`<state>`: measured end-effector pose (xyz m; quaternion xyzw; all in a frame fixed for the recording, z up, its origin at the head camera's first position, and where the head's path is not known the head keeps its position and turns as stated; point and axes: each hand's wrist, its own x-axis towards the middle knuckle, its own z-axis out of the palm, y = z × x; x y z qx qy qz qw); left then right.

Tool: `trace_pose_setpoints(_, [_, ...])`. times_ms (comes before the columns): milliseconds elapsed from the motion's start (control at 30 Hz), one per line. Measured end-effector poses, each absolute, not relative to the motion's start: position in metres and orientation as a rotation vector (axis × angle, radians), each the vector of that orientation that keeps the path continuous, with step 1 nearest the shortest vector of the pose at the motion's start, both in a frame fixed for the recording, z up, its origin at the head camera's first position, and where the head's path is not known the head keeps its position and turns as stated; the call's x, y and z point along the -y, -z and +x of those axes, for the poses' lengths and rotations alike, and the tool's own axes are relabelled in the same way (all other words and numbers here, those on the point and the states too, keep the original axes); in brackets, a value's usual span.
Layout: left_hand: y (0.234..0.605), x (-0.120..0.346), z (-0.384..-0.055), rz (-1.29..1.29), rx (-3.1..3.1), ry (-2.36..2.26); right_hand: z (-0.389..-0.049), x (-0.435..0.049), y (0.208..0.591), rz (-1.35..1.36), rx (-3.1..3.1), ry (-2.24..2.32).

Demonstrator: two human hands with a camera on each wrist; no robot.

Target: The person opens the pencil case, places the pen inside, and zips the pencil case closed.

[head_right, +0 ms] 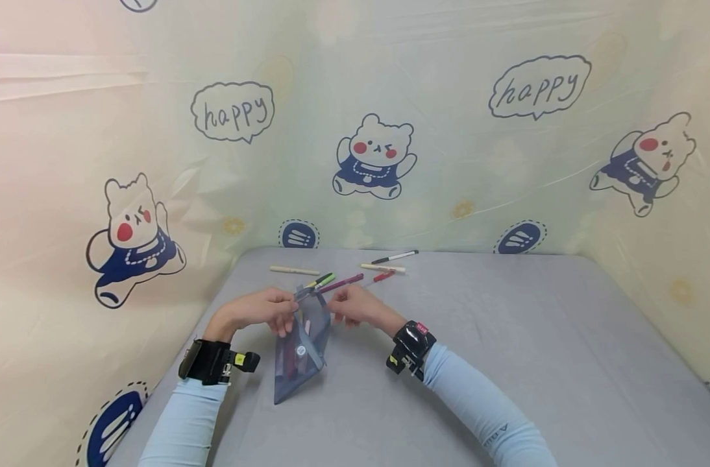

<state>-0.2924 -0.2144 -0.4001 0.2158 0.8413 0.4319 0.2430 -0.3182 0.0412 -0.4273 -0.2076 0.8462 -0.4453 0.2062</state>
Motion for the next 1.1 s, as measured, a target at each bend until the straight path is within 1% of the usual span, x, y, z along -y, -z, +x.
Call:
trace_pose_setpoints(300, [0.401, 0.214, -0.293, 0.584, -2.293, -1.181, -0.332, -0.049, 0.426, -0.660, -2.620, 1.022])
trace_pose_setpoints(567, [0.402, 0.213, -0.294, 0.598, -2.292, -1.174, -0.351, -0.060, 0.428, -0.545, -2.740, 0.956])
trace_pose_setpoints(1100, [0.403, 0.212, -0.293, 0.578, -2.278, -1.188, -0.387, -0.079, 0.420, -0.528, -2.863, 0.743])
